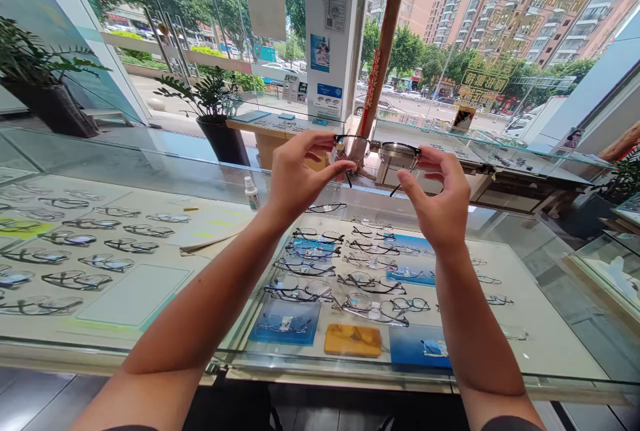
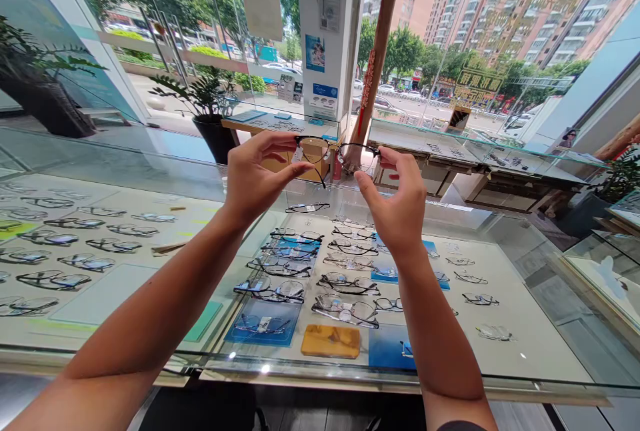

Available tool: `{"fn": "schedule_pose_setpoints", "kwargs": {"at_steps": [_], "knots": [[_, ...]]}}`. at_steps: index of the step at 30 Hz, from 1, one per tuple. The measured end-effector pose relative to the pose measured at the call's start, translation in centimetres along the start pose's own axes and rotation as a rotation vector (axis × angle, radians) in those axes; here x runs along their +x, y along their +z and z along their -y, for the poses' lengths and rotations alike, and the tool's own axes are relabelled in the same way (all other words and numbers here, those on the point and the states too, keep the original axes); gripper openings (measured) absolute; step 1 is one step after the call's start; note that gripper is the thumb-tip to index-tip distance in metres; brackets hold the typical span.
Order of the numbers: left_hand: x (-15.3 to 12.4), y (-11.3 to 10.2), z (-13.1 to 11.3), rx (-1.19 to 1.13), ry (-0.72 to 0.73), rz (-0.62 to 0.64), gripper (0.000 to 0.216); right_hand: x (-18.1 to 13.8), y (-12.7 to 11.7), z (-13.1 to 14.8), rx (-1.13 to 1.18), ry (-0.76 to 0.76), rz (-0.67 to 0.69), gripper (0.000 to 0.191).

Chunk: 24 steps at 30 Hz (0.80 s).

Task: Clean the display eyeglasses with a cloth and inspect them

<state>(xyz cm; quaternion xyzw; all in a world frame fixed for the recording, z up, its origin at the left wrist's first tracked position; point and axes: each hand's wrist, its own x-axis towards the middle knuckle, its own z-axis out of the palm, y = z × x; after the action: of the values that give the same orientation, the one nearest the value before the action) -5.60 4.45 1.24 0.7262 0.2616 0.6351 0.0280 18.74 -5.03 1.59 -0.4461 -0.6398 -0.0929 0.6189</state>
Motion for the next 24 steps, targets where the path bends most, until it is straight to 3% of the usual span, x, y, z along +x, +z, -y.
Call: {"fn": "schedule_pose_setpoints", "kwargs": {"at_steps": [24], "knots": [[-0.03,0.14,0.21,-0.034,-0.025,0.019,0.059,0.01,-0.06,0.2,-0.023,-0.01,0.0,0.043]]}}
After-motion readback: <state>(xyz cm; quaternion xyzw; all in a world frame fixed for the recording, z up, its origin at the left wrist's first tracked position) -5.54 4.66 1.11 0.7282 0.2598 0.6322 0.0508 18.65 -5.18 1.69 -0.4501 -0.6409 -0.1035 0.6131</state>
